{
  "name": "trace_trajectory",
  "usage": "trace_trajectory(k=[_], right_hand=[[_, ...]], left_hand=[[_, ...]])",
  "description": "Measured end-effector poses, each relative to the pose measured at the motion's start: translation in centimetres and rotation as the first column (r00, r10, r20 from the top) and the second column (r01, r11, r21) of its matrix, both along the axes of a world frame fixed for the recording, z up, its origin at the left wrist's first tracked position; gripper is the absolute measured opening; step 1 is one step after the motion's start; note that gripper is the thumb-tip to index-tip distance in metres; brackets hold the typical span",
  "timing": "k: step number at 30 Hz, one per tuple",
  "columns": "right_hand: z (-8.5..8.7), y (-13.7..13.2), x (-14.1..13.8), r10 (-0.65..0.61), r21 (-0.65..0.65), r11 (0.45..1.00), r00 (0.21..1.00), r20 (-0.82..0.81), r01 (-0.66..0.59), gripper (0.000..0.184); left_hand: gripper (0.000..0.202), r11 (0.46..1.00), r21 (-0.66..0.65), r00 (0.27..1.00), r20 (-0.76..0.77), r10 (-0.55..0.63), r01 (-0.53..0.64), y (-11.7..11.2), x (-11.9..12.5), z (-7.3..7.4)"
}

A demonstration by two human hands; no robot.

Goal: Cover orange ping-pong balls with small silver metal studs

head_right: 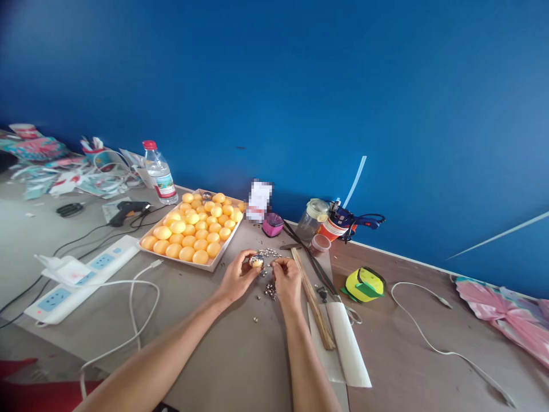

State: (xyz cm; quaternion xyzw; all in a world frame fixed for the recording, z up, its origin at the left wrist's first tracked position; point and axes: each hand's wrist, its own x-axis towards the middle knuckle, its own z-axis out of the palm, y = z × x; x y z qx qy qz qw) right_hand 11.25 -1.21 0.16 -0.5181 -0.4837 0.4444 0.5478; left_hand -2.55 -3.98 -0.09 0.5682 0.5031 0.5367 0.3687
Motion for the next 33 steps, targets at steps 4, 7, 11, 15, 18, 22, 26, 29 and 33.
trace_trajectory(k=[4,7,11,15,18,22,26,29,33], right_hand=[[0.3,-0.3,-0.4,0.114,-0.008,0.993,0.951,-0.288,-0.121,0.022],[0.5,-0.5,-0.6,0.183,-0.035,0.977,0.909,-0.375,-0.211,0.023],[0.6,-0.7,-0.8,0.234,-0.076,0.955,0.89,-0.391,-0.285,0.023],[0.4,-0.9,-0.8,0.236,-0.091,0.955,0.906,-0.351,-0.284,0.021],[0.2,-0.9,-0.7,0.245,-0.07,0.958,0.919,-0.309,-0.279,0.018],[0.1,-0.9,-0.8,0.265,-0.084,0.949,0.912,-0.315,-0.304,0.017],[0.2,-0.9,-1.0,0.263,-0.107,0.943,0.901,-0.346,-0.316,0.018],[0.5,-1.0,-1.1,0.257,-0.124,0.937,0.887,-0.384,-0.325,0.019],[0.9,-1.0,-1.2,0.238,-0.144,0.935,0.875,-0.421,-0.323,0.021]], left_hand=[[0.04,0.994,-0.071,0.99,0.126,-0.07,0.08,0.0,0.0,0.1],[0.042,0.992,-0.073,0.983,0.159,-0.088,0.1,0.0,0.0,0.3],[0.037,0.994,-0.075,0.984,0.165,-0.062,0.075,0.1,0.1,0.4],[0.034,0.994,-0.089,0.986,0.157,-0.051,0.066,0.0,0.1,0.5],[0.033,0.996,-0.068,0.992,0.117,-0.045,0.053,-0.1,0.1,0.5],[0.033,0.998,-0.032,0.997,0.058,-0.042,0.044,-0.1,0.1,0.4],[0.032,0.998,-0.023,0.998,0.035,-0.052,0.053,0.0,0.1,0.4],[0.031,0.998,-0.025,0.998,0.034,-0.05,0.051,0.0,0.1,0.5],[0.031,0.999,-0.015,0.999,0.024,-0.041,0.042,-0.1,0.2,0.5]])
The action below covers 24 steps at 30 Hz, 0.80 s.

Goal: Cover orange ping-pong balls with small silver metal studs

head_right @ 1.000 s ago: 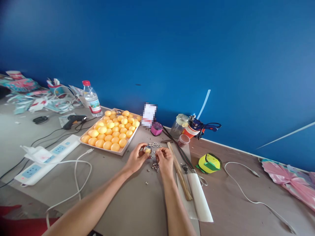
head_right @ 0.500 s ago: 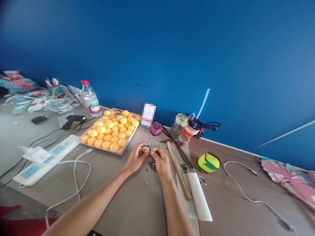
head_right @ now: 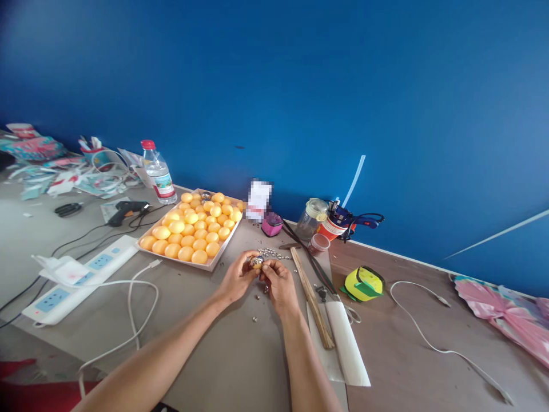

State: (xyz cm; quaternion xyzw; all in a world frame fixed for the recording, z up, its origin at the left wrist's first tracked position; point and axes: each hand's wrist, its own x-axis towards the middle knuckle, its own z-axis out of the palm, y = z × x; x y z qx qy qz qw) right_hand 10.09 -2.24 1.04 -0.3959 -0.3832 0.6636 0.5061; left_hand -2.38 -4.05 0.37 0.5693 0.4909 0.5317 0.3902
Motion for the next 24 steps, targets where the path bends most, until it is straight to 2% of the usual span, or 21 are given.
trace_trajectory(k=[8,17,21,24], right_hand=[[0.1,-0.1,0.0,-0.004,-0.05,0.999,1.0,-0.019,0.003,0.021],[-0.8,0.0,-0.2,-0.038,-0.097,0.995,0.998,-0.059,0.032,0.028],[-0.8,0.1,-0.1,-0.012,-0.082,0.997,0.999,-0.039,0.008,0.03],[-0.5,0.4,0.4,0.006,-0.043,0.999,1.0,0.016,-0.006,0.029]], left_hand=[[0.031,0.998,0.064,0.993,-0.116,0.028,-0.021,-0.1,-0.1,-0.1],[0.032,0.992,0.129,0.983,-0.181,0.029,-0.005,-0.3,-0.1,-0.2],[0.032,0.998,0.07,0.992,-0.122,0.015,-0.007,-0.3,0.0,-0.2],[0.033,1.0,-0.026,1.0,0.014,-0.011,0.011,0.0,0.0,-0.5]])
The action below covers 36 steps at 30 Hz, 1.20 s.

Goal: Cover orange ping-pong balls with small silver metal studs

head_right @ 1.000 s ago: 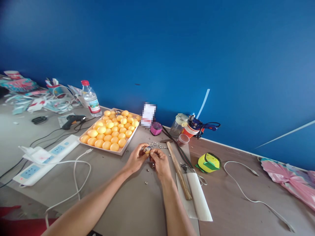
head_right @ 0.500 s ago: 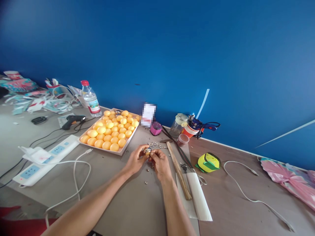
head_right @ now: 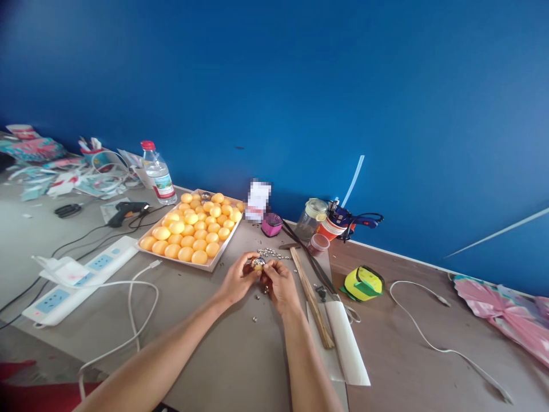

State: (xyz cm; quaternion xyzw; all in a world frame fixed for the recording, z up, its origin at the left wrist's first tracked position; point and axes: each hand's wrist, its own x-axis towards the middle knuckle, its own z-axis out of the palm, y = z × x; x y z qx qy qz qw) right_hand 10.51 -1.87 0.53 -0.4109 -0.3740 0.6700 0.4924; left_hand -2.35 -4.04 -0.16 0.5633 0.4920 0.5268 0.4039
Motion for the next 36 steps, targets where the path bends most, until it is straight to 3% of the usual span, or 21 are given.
trace_trajectory(k=[3,6,8,14,16,18,22,25,27,30,33,36], right_hand=[[0.1,0.6,1.1,-0.113,0.138,0.987,0.96,0.258,0.079,0.026],[-0.3,1.2,2.3,-0.299,0.391,0.92,0.713,0.634,0.037,0.016],[-0.9,1.3,2.7,-0.35,0.455,0.887,0.534,0.77,-0.075,0.016],[-1.7,0.4,1.7,-0.271,0.289,0.905,0.102,0.957,-0.312,0.032],[-1.4,0.0,1.0,-0.259,0.253,0.901,0.032,0.965,-0.353,0.033],[-1.2,-0.3,0.6,-0.265,0.248,0.89,0.01,0.964,-0.383,0.03],[-1.1,-0.3,0.3,-0.278,0.272,0.882,0.042,0.96,-0.385,0.015],[-1.2,0.0,0.5,-0.315,0.342,0.874,0.134,0.94,-0.345,0.014],[-1.3,0.2,0.7,-0.36,0.43,0.861,0.273,0.892,-0.27,0.015],[-1.4,0.6,0.9,-0.363,0.483,0.872,0.552,0.75,-0.082,0.015],[-1.4,0.8,0.7,-0.311,0.389,0.917,0.773,0.552,0.091,0.012],[-1.1,0.6,0.4,-0.235,0.283,0.948,0.923,0.304,0.148,0.017]], left_hand=[[0.037,0.998,-0.055,0.991,0.131,0.009,-0.002,0.5,-0.1,-0.5],[0.037,0.998,-0.053,0.983,0.179,0.033,-0.024,0.8,-0.3,-0.8],[0.036,0.999,-0.037,0.986,0.161,0.035,-0.029,0.8,-0.3,-0.8],[0.035,0.998,-0.034,0.993,0.107,0.058,-0.054,0.6,-0.4,-0.3],[0.034,0.998,-0.028,0.994,0.091,0.066,-0.064,0.5,-0.4,-0.3],[0.034,0.998,-0.016,0.995,0.082,0.061,-0.06,0.5,-0.3,-0.3],[0.034,0.999,-0.001,0.996,0.078,0.044,-0.044,0.5,-0.2,-0.4],[0.033,0.999,-0.001,0.997,0.062,0.039,-0.039,0.5,-0.1,-0.5],[0.033,0.999,-0.01,0.998,0.054,0.043,-0.043,0.5,-0.1,-0.5],[0.034,0.999,-0.022,0.998,0.054,0.044,-0.043,0.5,-0.2,-0.6],[0.033,0.999,-0.016,0.998,0.059,0.038,-0.037,0.5,-0.2,-0.7],[0.033,0.999,-0.014,0.997,0.066,0.039,-0.039,0.6,-0.2,-0.7]])
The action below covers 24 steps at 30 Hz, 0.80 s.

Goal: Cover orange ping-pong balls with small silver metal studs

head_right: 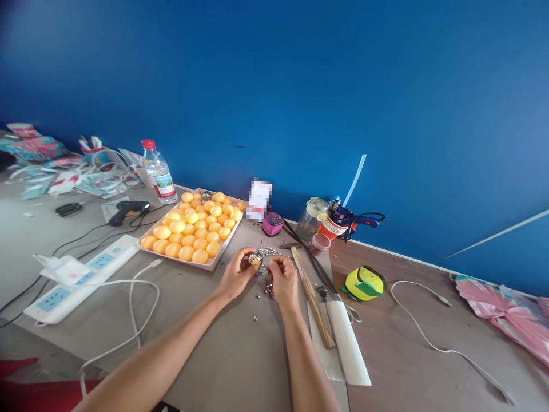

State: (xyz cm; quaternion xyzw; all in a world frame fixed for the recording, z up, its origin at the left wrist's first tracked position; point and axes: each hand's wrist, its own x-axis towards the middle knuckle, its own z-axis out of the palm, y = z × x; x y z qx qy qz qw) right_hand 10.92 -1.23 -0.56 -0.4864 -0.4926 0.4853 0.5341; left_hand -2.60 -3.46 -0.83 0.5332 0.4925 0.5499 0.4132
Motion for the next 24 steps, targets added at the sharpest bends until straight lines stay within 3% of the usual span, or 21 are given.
trace_trajectory(k=[3,6,14,24], right_hand=[[0.7,-0.3,-0.3,0.107,-0.079,0.988,0.958,-0.267,-0.132,0.022],[1.4,-0.6,-0.5,0.158,-0.133,0.965,0.908,-0.388,-0.224,0.026],[1.1,-0.7,-0.4,0.13,-0.147,0.971,0.934,-0.331,-0.187,0.022],[1.5,-0.9,-0.6,0.157,-0.238,0.936,0.912,-0.38,-0.261,0.024]], left_hand=[[0.033,1.0,-0.003,1.0,0.009,-0.007,0.007,0.0,0.0,0.2],[0.033,1.0,-0.008,0.999,0.027,-0.017,0.017,-0.1,-0.1,0.4],[0.033,1.0,-0.002,1.0,-0.005,-0.011,0.011,-0.3,0.1,0.9],[0.032,1.0,0.018,0.997,-0.078,0.006,-0.004,-0.7,0.2,1.4]])
